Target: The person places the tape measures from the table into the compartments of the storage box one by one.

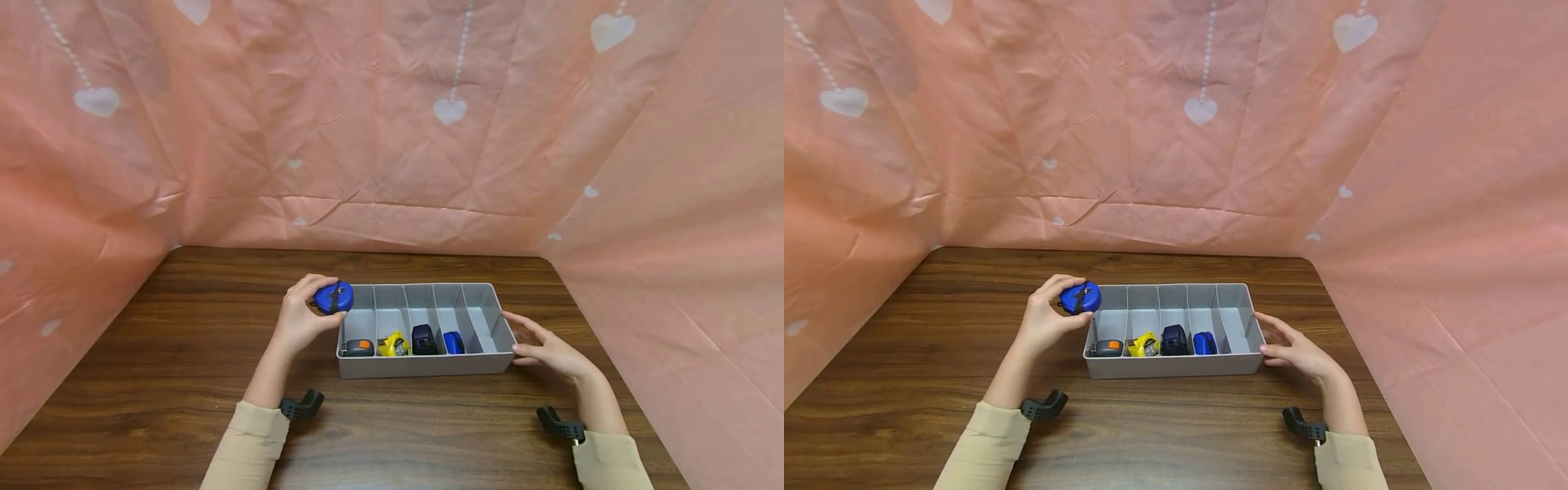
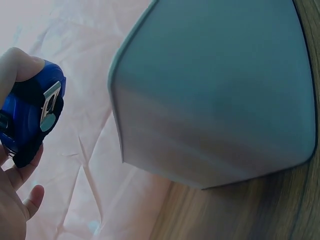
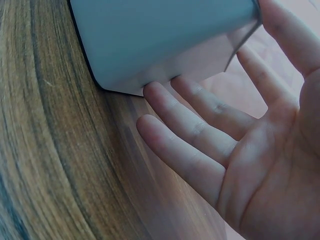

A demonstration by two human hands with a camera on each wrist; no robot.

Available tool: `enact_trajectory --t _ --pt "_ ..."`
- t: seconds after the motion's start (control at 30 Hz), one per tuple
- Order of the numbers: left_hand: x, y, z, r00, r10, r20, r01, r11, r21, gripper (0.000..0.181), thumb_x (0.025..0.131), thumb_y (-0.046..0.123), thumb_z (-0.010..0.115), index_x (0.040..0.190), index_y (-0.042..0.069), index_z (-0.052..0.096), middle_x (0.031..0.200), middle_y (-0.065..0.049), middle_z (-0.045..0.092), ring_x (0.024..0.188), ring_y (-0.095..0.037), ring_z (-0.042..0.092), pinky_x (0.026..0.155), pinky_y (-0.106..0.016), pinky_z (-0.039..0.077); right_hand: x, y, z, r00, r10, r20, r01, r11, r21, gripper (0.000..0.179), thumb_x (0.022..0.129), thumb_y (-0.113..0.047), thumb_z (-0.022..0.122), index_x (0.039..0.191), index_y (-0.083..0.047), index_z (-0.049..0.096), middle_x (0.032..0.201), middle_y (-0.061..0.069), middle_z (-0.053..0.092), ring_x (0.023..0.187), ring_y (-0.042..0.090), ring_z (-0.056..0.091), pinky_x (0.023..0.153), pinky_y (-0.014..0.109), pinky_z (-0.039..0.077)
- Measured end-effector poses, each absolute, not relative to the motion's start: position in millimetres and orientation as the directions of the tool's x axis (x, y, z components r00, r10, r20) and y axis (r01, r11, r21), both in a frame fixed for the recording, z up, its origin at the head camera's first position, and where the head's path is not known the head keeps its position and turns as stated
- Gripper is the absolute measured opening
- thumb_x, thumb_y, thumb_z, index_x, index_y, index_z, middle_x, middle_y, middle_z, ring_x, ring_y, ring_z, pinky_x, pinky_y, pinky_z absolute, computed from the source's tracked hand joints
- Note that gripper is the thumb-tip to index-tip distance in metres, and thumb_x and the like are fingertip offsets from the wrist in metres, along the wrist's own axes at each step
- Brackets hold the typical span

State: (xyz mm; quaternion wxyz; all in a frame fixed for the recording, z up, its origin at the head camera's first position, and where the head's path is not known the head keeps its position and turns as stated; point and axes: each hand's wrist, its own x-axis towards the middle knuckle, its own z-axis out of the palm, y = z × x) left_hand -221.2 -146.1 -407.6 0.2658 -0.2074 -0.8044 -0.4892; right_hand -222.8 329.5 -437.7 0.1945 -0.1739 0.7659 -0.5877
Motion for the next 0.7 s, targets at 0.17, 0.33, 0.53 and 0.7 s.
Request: enact_trajectory --t 0.17,0.33,0.53,0.7 --pt "-220.2 -140.4 -407.6 -0.79 0.074 0.609 0.576 0.432 0.694 0.057 0.06 0.007 0.09 0.114 0.009 0.069 0.11 -0.002 0.062 0.105 -0.024 0.052 0.087 -0.049 0.044 -222.6 329.0 -437.3 -0.863 -0.495 -0.099 -0.034 0.252 -0.967 0.065 0.096 -0.005 0.055 0.151 -0.006 0.021 0.148 0.036 0.018 0.125 0.049 0.039 0.086 0.045 0.05" --pt "-219.4 -134.5 -408.6 -0.798 0.085 0.596 0.571 0.423 0.704 0.056 0.062 0.008 0.09 0.114 0.01 0.069 0.111 -0.001 0.061 0.107 -0.025 0.05 0.088 -0.049 0.042 -222.9 329.2 -437.6 -0.862 -0.498 -0.098 -0.037 0.253 -0.967 0.065 0.096 -0.005 0.055 0.151 -0.007 0.022 0.148 0.036 0.018 0.124 0.048 0.04 0.086 0.046 0.05" --pt "-222.7 -124.2 -406.9 -0.797 0.083 0.598 0.582 0.37 0.724 0.057 0.062 0.007 0.089 0.115 0.009 0.069 0.111 -0.001 0.061 0.105 -0.022 0.053 0.085 -0.045 0.048 -222.4 330.5 -437.5 -0.861 -0.5 -0.096 -0.036 0.248 -0.968 0.065 0.096 -0.004 0.055 0.151 -0.007 0.021 0.147 0.036 0.018 0.125 0.048 0.039 0.086 0.045 0.05" --pt "-225.0 -112.1 -403.1 -0.801 0.088 0.593 0.578 0.372 0.726 0.056 0.063 0.01 0.089 0.115 0.011 0.069 0.112 0.001 0.061 0.108 -0.023 0.05 0.089 -0.048 0.044 -222.2 330.3 -436.3 -0.86 -0.502 -0.094 -0.037 0.245 -0.969 0.065 0.096 -0.005 0.055 0.151 -0.006 0.021 0.148 0.036 0.017 0.124 0.047 0.04 0.086 0.045 0.05"
